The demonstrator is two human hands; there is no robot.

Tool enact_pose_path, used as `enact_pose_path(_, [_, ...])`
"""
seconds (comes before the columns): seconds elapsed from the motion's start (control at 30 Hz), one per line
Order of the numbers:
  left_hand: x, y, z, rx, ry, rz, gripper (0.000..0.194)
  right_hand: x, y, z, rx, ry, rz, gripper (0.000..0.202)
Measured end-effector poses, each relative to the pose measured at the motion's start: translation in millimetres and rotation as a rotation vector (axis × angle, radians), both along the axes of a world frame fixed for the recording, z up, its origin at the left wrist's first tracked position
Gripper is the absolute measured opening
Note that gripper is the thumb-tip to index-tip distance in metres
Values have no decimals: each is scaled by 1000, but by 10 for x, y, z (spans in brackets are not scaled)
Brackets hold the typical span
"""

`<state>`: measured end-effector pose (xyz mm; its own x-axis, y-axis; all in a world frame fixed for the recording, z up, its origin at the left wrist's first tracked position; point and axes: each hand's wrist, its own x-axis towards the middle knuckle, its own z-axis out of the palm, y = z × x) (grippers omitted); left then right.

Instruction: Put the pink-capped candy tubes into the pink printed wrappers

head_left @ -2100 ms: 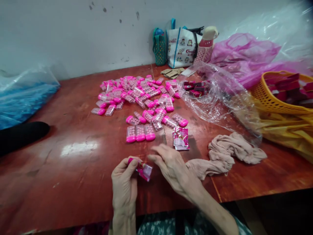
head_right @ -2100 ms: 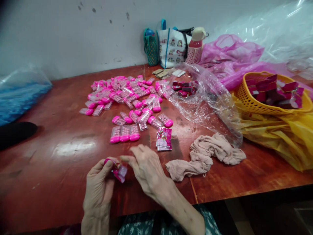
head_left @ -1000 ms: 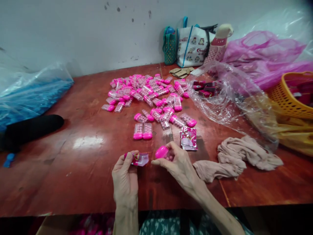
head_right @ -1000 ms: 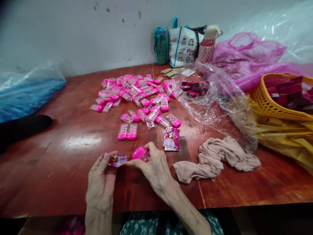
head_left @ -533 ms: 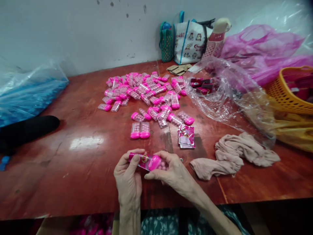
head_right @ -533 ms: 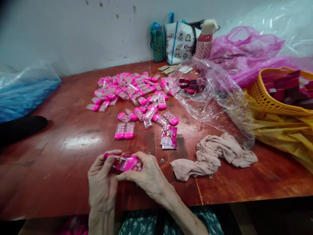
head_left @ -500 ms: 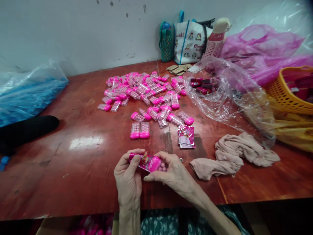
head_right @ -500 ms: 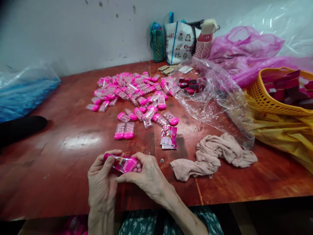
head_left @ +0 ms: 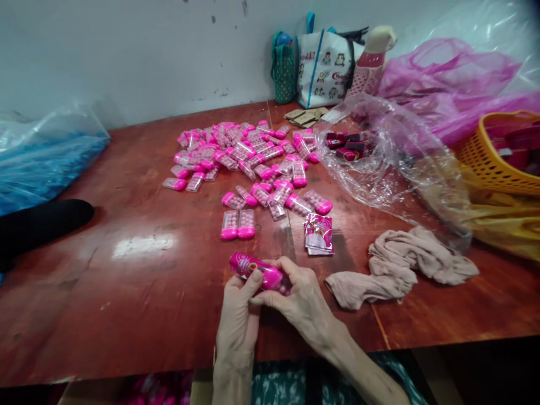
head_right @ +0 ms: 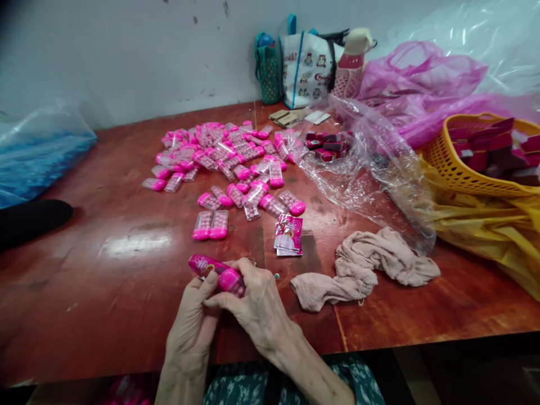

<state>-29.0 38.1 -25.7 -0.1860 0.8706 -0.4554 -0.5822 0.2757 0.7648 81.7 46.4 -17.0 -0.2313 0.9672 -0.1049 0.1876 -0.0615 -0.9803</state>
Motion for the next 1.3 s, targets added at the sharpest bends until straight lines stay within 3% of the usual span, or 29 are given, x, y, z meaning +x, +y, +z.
enact_pose_path(0.2, [5, 8, 4, -59, 14, 24, 23, 4, -50, 0, -70, -61, -14, 39])
enact_pose_path(0.43, [20, -27, -15, -10, -173, 2, 26, 61, -33, 13, -67, 14, 76, 71])
enact_pose_path(0.57, [-9, -37, -20, -10, -79, -53, 23, 98, -14, -17, -36, 37, 132, 79])
enact_pose_path(0.77, [12, -17, -11, 9, 69, -25, 20, 86, -68, -139, 104, -141, 142, 78])
enact_pose_path(0.87, [51, -17, -40, 8, 68, -25, 21, 90, -69, -138, 88, -201, 131, 77])
enact_pose_path(1.17, [1, -36, -94, 77, -37, -73, 26, 104, -21, -8, -149, 234, 188, 88])
enact_pose_path(1.23, [-15, -11, -95, 88, -65, -37, 25, 131, -46, -23, -164, 232, 204, 79])
enact_pose_path(1.3, [-19, 17, -103, 90, -75, 34, 27, 176, -89, -53, -108, 100, 147, 56])
